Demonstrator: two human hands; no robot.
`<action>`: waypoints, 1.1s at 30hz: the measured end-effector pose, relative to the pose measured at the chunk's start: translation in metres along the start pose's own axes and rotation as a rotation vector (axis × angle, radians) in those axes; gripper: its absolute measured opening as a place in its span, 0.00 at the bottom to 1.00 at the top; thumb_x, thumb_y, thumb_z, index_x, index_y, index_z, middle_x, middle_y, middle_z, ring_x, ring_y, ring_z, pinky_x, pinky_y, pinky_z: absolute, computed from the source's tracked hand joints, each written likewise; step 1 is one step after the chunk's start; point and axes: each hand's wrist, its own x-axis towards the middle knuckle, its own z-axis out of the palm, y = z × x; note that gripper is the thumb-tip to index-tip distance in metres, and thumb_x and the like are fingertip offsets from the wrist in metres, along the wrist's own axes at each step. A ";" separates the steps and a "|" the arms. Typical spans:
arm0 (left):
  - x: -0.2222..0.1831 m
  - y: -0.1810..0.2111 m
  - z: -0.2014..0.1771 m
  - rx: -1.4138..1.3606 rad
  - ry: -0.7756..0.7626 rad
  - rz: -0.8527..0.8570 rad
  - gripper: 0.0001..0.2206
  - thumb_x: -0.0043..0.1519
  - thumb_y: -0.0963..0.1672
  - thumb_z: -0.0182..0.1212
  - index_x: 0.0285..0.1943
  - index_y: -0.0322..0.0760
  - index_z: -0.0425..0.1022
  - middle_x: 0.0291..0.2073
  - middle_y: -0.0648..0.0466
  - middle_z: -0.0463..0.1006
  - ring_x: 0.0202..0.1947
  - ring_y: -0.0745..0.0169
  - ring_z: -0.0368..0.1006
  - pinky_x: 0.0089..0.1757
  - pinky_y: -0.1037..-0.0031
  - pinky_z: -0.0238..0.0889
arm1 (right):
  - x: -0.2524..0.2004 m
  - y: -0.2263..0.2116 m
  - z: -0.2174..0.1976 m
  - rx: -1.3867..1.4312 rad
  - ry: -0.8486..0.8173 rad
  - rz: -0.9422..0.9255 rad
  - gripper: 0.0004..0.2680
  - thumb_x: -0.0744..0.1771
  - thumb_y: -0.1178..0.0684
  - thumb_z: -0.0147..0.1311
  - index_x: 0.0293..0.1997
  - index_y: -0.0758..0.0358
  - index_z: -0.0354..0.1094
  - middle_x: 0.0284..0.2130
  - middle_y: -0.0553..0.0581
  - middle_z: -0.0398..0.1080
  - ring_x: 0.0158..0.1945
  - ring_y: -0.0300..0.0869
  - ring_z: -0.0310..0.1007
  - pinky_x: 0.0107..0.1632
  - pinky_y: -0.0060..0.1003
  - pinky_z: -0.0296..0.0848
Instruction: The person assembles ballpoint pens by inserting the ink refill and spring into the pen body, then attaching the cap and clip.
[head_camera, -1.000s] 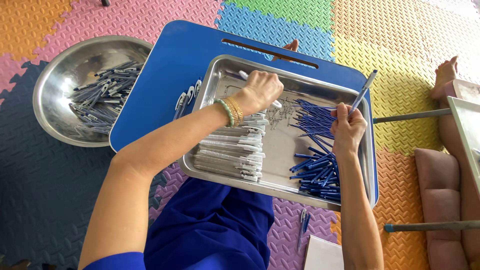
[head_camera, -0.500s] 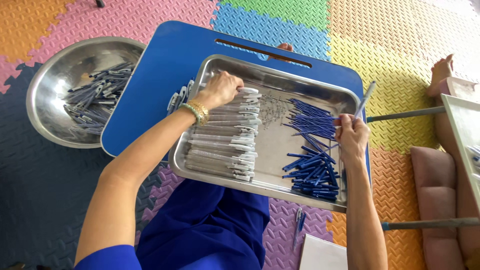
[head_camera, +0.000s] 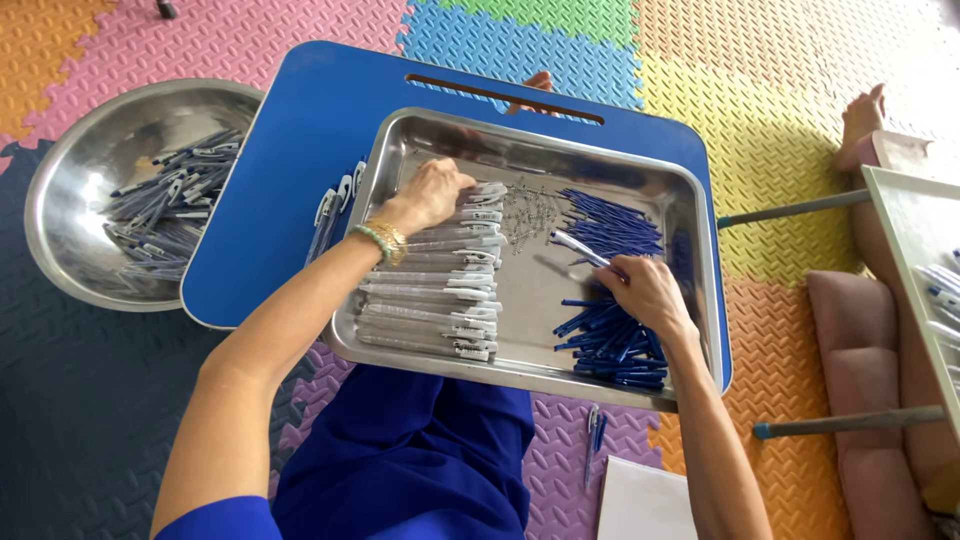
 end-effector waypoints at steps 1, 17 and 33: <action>0.006 -0.013 0.014 -0.003 -0.004 0.004 0.23 0.67 0.34 0.56 0.67 0.48 0.84 0.55 0.42 0.83 0.59 0.41 0.81 0.60 0.59 0.75 | 0.002 0.006 0.002 -0.001 -0.002 0.006 0.13 0.71 0.39 0.60 0.41 0.58 0.81 0.32 0.67 0.81 0.45 0.67 0.82 0.49 0.58 0.77; -0.150 -0.156 -0.011 -0.018 0.388 -0.234 0.19 0.64 0.48 0.72 0.61 0.36 0.85 0.45 0.34 0.85 0.52 0.31 0.82 0.55 0.50 0.74 | -0.028 -0.022 -0.036 0.252 0.272 -0.029 0.10 0.77 0.41 0.55 0.50 0.53 0.77 0.40 0.62 0.80 0.51 0.62 0.79 0.52 0.58 0.73; -0.162 -0.135 -0.033 -0.157 0.300 -0.534 0.19 0.61 0.50 0.69 0.63 0.54 0.83 0.42 0.58 0.90 0.51 0.45 0.85 0.52 0.52 0.78 | -0.075 -0.074 0.002 0.794 0.457 -0.037 0.19 0.80 0.43 0.35 0.43 0.61 0.74 0.22 0.57 0.71 0.26 0.43 0.73 0.36 0.34 0.71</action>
